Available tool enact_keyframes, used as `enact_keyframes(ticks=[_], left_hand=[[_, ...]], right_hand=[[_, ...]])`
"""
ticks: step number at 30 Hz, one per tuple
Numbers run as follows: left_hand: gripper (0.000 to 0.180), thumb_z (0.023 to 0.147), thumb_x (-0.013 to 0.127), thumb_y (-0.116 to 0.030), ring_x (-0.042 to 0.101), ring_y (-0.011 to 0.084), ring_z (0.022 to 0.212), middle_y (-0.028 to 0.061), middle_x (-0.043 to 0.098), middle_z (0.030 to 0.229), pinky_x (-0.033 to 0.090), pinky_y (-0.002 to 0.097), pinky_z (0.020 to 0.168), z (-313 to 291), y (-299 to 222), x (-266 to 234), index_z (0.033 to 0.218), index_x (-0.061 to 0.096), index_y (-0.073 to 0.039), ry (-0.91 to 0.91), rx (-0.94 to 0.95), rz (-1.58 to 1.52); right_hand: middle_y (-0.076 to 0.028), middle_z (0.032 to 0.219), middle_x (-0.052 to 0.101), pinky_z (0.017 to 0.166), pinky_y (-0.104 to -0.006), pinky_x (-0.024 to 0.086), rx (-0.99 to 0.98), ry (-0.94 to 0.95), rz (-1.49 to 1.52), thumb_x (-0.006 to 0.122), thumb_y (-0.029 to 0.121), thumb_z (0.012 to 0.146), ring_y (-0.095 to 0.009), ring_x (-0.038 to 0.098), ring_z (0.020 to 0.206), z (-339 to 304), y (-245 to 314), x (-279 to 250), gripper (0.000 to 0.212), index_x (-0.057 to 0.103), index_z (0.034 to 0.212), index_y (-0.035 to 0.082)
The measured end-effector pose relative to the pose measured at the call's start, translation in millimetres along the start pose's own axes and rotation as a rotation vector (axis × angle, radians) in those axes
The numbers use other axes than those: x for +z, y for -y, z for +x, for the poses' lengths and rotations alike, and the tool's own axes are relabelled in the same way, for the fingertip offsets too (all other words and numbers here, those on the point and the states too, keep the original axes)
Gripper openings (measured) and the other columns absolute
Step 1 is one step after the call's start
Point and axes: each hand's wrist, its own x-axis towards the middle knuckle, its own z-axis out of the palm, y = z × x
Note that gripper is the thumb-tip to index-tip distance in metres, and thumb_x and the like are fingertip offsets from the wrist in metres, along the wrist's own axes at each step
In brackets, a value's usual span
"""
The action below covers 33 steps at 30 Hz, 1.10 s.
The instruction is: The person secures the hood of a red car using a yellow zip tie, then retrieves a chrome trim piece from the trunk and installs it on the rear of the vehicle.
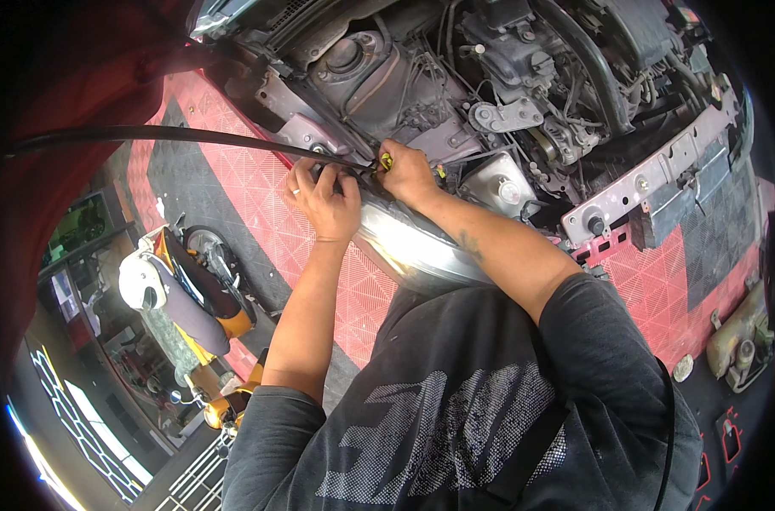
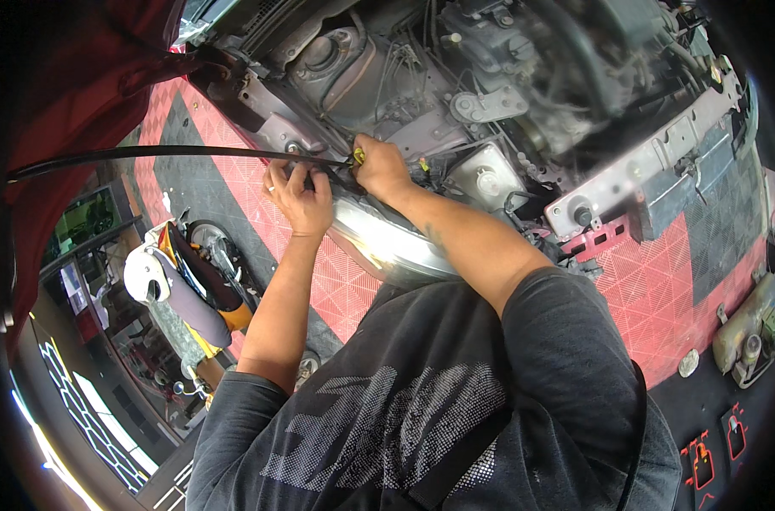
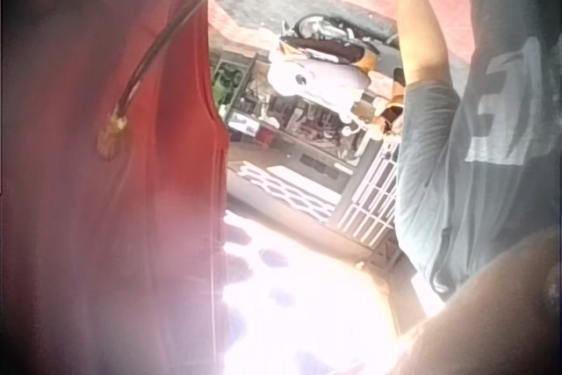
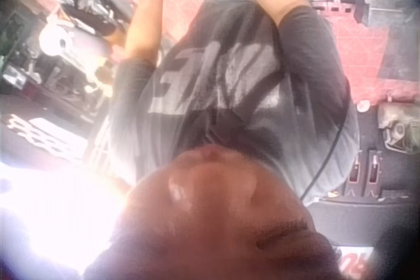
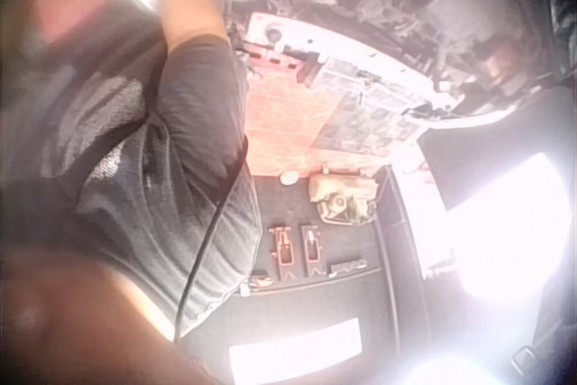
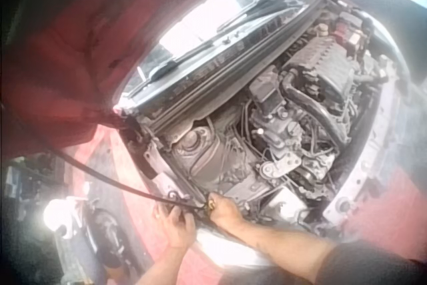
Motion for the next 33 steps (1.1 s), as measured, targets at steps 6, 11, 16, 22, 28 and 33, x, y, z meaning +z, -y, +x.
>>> enact_keyframes(ticks=[6,11,16,22,28,33], left_hand=[[0.016,0.080,0.073,-0.013,0.055,0.0383,0.119,0.0144,0.063,0.125,0.037,0.0536,0.106,-3,1,0,0.095,0.078,-0.009,-0.005,-0.001,0.013],[0.016,0.081,0.072,-0.013,0.054,0.0386,0.120,0.0157,0.062,0.125,0.037,0.0544,0.107,-1,0,-1,0.095,0.078,-0.009,0.018,-0.008,-0.001],[0.017,0.081,0.072,-0.013,0.054,0.0382,0.121,0.0145,0.062,0.125,0.035,0.0552,0.108,-3,2,1,0.096,0.078,-0.009,0.009,-0.008,0.002],[0.017,0.081,0.072,-0.012,0.053,0.0386,0.122,0.0144,0.062,0.124,0.035,0.0550,0.108,-2,1,0,0.096,0.078,-0.009,0.022,-0.015,-0.001],[0.017,0.081,0.072,-0.012,0.053,0.0389,0.122,0.0152,0.062,0.125,0.036,0.0548,0.108,-1,-1,-2,0.096,0.078,-0.009,0.022,-0.008,-0.003],[0.017,0.081,0.072,-0.013,0.054,0.0391,0.121,0.0155,0.062,0.126,0.036,0.0552,0.108,-1,0,-1,0.096,0.078,-0.008,0.015,-0.006,-0.015]], right_hand=[[-0.027,0.096,0.073,0.082,-0.0525,0.054,0.012,0.057,0.026,0.078,0.003,0.078,-0.049,0.071,0.096,0,2,0,0.026,0.067,0.101,0.003],[-0.028,0.097,0.073,0.085,-0.0520,0.055,0.002,0.067,0.002,0.077,0.001,0.076,-0.049,0.070,0.099,-1,-9,0,0.027,0.067,0.102,0.001],[-0.027,0.099,0.074,0.089,-0.0526,0.056,-0.029,0.033,-0.045,0.075,0.002,0.078,-0.048,0.071,0.101,-5,-7,-2,0.025,0.071,0.103,0.002],[-0.027,0.098,0.075,0.090,-0.0544,0.056,0.022,0.098,-0.135,0.073,0.008,0.083,-0.047,0.072,0.099,-6,-1,-4,0.021,0.079,0.102,0.004],[-0.026,0.097,0.075,0.089,-0.0546,0.056,-0.045,0.123,-0.213,0.072,0.011,0.083,-0.047,0.072,0.097,-3,-7,-3,0.020,0.080,0.101,0.005],[-0.026,0.095,0.075,0.089,-0.0540,0.057,-0.065,0.124,-0.170,0.076,0.015,0.082,-0.047,0.072,0.097,0,-14,-1,0.021,0.080,0.100,0.004]])
